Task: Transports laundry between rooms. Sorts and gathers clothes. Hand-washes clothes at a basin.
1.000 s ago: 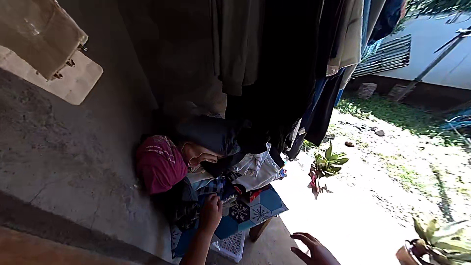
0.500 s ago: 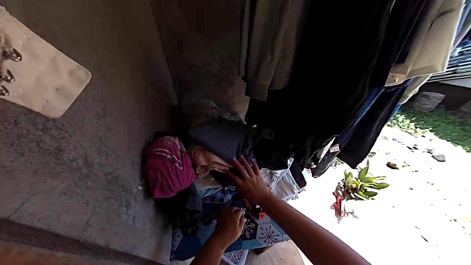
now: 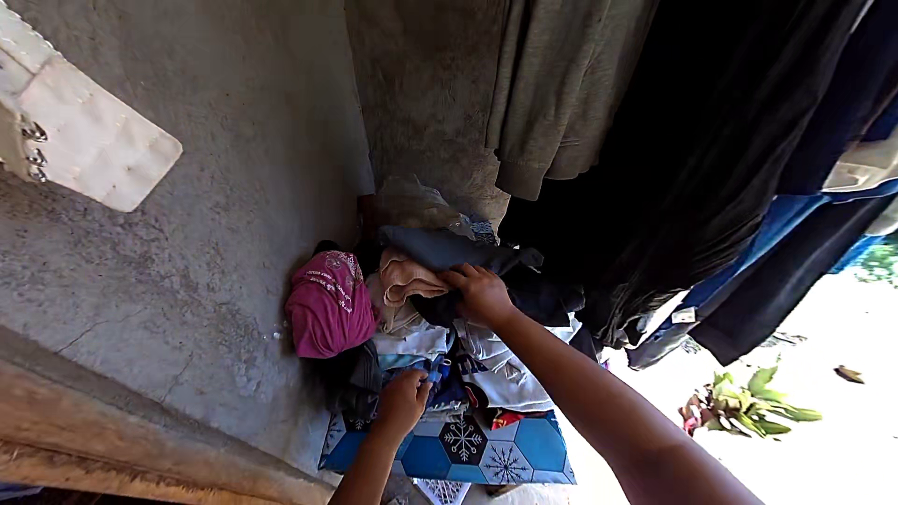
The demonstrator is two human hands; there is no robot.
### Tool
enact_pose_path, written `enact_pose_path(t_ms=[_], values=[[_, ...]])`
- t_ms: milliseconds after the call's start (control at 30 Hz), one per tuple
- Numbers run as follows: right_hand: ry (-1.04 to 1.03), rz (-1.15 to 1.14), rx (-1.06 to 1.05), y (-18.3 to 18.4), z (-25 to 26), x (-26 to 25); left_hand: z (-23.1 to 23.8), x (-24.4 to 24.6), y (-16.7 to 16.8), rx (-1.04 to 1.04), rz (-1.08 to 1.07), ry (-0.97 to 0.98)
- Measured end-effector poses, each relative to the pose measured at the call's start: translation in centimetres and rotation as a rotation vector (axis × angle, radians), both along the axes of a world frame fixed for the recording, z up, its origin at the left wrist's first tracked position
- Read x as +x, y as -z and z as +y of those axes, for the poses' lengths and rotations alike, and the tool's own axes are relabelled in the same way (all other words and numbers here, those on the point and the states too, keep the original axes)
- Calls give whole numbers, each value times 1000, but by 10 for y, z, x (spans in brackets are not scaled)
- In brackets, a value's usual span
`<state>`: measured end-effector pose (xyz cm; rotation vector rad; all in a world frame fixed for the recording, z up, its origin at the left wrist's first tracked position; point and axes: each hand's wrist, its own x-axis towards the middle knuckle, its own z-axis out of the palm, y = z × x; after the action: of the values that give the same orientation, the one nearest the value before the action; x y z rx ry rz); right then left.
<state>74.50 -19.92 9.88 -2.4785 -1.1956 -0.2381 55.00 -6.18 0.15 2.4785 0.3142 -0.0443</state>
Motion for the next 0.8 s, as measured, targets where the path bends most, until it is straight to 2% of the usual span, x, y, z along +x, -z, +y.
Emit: enact_pose_path(t_ms=[233, 367, 533, 633, 800], values=[[-38, 55, 44, -18, -4, 20, -24, 52, -5, 194, 49, 48], [-50, 80, 45, -20, -6, 22, -5, 70, 12, 378, 85, 78], [-30, 127, 74, -31, -10, 32, 9, 58, 35, 469, 91, 125], [-30, 141, 110, -35, -11, 38, 7, 42, 55, 478, -15, 99], [-61, 132, 106, -31, -10, 38, -3, 3, 77, 287, -47, -4]])
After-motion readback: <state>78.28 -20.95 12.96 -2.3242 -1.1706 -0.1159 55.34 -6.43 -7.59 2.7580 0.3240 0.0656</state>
